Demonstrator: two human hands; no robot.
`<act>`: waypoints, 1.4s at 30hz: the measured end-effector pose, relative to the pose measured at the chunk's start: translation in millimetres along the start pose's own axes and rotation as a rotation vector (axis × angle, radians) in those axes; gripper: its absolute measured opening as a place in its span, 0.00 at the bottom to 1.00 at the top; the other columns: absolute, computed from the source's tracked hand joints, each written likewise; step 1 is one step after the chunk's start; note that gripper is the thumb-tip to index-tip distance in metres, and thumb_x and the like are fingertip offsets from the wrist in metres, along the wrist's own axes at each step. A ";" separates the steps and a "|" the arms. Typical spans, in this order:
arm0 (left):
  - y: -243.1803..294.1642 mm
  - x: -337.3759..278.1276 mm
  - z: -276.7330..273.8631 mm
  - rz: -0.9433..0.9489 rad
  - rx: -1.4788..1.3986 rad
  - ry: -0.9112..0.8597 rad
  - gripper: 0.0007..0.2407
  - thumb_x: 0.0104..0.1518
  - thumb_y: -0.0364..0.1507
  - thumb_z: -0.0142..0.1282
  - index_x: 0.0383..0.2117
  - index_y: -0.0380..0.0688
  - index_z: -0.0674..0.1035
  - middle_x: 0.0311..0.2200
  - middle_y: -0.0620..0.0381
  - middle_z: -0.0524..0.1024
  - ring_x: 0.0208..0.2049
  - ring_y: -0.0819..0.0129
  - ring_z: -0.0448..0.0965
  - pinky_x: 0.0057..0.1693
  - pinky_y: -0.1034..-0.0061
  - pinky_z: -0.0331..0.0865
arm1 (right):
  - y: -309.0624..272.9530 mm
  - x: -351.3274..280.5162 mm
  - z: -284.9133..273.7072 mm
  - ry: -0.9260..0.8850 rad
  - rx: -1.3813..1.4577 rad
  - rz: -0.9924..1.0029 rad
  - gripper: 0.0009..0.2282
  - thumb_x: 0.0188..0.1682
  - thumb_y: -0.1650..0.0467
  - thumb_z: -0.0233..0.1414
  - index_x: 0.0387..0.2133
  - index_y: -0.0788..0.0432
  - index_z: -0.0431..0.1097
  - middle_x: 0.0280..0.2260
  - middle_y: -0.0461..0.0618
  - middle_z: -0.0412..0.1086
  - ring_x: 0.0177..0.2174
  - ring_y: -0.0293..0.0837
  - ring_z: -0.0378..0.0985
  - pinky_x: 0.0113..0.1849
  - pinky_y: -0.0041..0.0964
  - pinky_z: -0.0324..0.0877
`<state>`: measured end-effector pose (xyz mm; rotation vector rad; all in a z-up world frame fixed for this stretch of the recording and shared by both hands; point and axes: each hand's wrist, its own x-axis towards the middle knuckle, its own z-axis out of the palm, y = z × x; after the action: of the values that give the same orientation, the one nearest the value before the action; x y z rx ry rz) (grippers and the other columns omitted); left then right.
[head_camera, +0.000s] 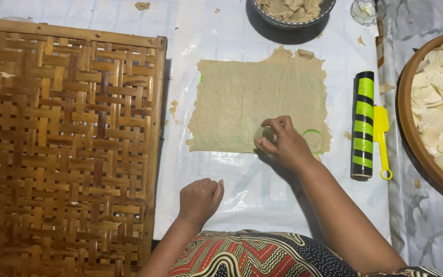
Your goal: Cutting circular shapes from a flattened dough sheet and placing them on a drying tray.
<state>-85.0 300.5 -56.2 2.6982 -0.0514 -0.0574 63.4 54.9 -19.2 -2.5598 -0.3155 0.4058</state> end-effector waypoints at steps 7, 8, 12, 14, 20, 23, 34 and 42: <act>-2.0 9.8 4.9 0.027 0.003 -0.076 0.22 0.66 0.40 0.44 0.10 0.53 0.74 0.07 0.61 0.68 0.11 0.72 0.69 0.22 0.82 0.64 | -2.2 18.3 8.4 -0.095 -0.091 0.108 0.21 0.52 0.48 0.46 0.51 0.44 0.62 0.51 0.56 0.60 0.42 0.72 0.79 0.42 0.65 0.78; -3.9 11.9 5.6 0.044 0.016 -0.043 0.22 0.65 0.39 0.45 0.10 0.52 0.74 0.07 0.61 0.68 0.10 0.72 0.70 0.22 0.82 0.64 | -4.5 17.0 6.2 -0.113 -0.089 0.086 0.21 0.51 0.48 0.45 0.51 0.43 0.61 0.50 0.56 0.60 0.42 0.73 0.79 0.42 0.66 0.78; -7.9 14.0 6.4 0.107 0.043 0.062 0.20 0.64 0.37 0.48 0.09 0.53 0.73 0.06 0.62 0.69 0.10 0.74 0.70 0.22 0.84 0.63 | -3.2 20.5 2.7 -0.134 -0.117 0.059 0.22 0.51 0.46 0.43 0.50 0.44 0.61 0.50 0.57 0.59 0.41 0.74 0.79 0.42 0.67 0.77; -8.6 13.1 7.6 0.105 0.047 0.060 0.21 0.64 0.37 0.48 0.09 0.53 0.73 0.06 0.62 0.68 0.09 0.75 0.69 0.21 0.85 0.62 | -2.7 24.3 9.7 -0.123 -0.108 0.070 0.22 0.52 0.47 0.44 0.51 0.44 0.60 0.50 0.57 0.59 0.41 0.73 0.79 0.42 0.67 0.78; -9.6 13.4 7.1 0.112 0.022 0.065 0.20 0.64 0.36 0.49 0.08 0.52 0.74 0.05 0.63 0.69 0.09 0.78 0.67 0.20 0.86 0.60 | -12.8 16.4 0.7 -0.119 -0.103 0.064 0.21 0.53 0.50 0.46 0.52 0.46 0.61 0.50 0.58 0.60 0.40 0.74 0.79 0.42 0.68 0.77; -8.3 16.3 1.9 0.114 0.015 0.072 0.20 0.63 0.35 0.50 0.08 0.52 0.74 0.05 0.63 0.69 0.08 0.78 0.67 0.20 0.86 0.60 | -30.4 6.8 -13.9 -0.063 -0.072 0.029 0.19 0.52 0.53 0.49 0.52 0.46 0.61 0.51 0.58 0.58 0.40 0.76 0.78 0.42 0.69 0.77; -9.5 16.8 1.5 0.138 -0.011 0.095 0.20 0.64 0.36 0.49 0.09 0.52 0.75 0.06 0.62 0.71 0.09 0.77 0.70 0.21 0.86 0.63 | -33.7 1.3 14.0 -0.018 0.077 -0.145 0.20 0.49 0.59 0.55 0.54 0.44 0.62 0.54 0.54 0.57 0.45 0.73 0.76 0.41 0.70 0.77; -13.1 16.5 5.3 0.124 -0.016 0.092 0.20 0.63 0.37 0.49 0.09 0.52 0.75 0.06 0.62 0.70 0.10 0.75 0.71 0.21 0.85 0.64 | -52.3 30.3 28.5 -0.119 -0.016 -0.063 0.19 0.50 0.54 0.53 0.51 0.42 0.63 0.50 0.55 0.60 0.42 0.75 0.77 0.43 0.68 0.76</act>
<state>-68.4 309.3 -67.2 2.6719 -0.1898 0.1029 74.3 120.8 -21.5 -2.5394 -0.4437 0.5350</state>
